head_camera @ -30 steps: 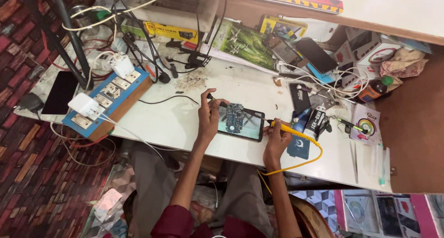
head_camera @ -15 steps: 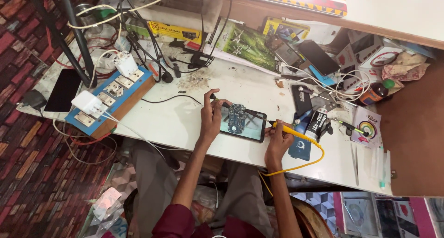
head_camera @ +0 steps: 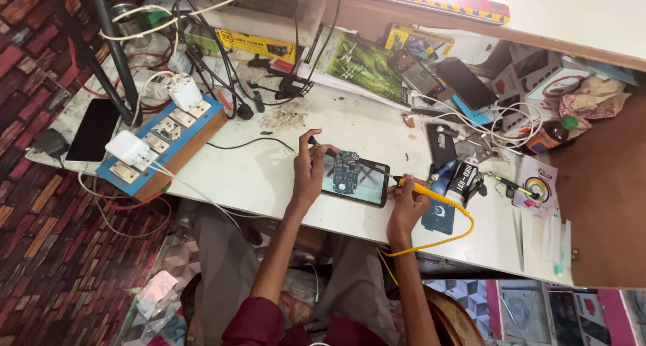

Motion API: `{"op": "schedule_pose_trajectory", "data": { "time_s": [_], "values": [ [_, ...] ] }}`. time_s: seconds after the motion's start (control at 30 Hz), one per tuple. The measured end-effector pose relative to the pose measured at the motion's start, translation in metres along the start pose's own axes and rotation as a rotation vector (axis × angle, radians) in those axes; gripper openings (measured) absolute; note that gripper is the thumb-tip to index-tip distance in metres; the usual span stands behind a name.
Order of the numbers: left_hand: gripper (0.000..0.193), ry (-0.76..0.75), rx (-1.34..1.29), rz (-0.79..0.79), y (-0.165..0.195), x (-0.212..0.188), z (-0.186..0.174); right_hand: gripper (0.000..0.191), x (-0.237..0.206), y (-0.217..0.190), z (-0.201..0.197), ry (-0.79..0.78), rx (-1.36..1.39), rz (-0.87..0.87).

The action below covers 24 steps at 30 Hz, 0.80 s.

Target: The person uses a yellow soldering iron to work on a small circuit board placed on a smartphone screen. They repeatedly apply the soldering iron to various points on the board while holding it steady with the other hand.

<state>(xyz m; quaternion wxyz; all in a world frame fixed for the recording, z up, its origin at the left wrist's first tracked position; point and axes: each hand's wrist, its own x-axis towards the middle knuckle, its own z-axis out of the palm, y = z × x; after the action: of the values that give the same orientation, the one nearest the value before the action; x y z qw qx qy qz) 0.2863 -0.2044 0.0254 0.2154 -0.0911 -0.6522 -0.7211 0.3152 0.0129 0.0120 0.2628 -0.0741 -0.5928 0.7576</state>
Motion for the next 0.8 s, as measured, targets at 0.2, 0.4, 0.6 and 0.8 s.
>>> {"op": "schedule_pose_trajectory", "data": {
  "time_s": [0.2,0.4,0.6,0.8],
  "values": [
    [0.039,-0.002,0.022,0.002,-0.002,0.000,-0.002,0.019,-0.001,0.002,0.001,-0.001,-0.010,-0.019],
    [0.038,0.002,-0.007,0.005,-0.003,0.002,-0.003,0.019,-0.001,0.000,0.005,-0.007,-0.006,-0.012],
    [0.036,0.003,0.002,0.005,-0.003,0.007,-0.005,0.020,0.002,0.001,0.009,-0.013,0.006,-0.012],
    [0.036,0.005,-0.002,0.025,-0.004,0.009,-0.006,0.020,0.003,0.006,0.008,-0.012,0.005,-0.045]
  ]
}}
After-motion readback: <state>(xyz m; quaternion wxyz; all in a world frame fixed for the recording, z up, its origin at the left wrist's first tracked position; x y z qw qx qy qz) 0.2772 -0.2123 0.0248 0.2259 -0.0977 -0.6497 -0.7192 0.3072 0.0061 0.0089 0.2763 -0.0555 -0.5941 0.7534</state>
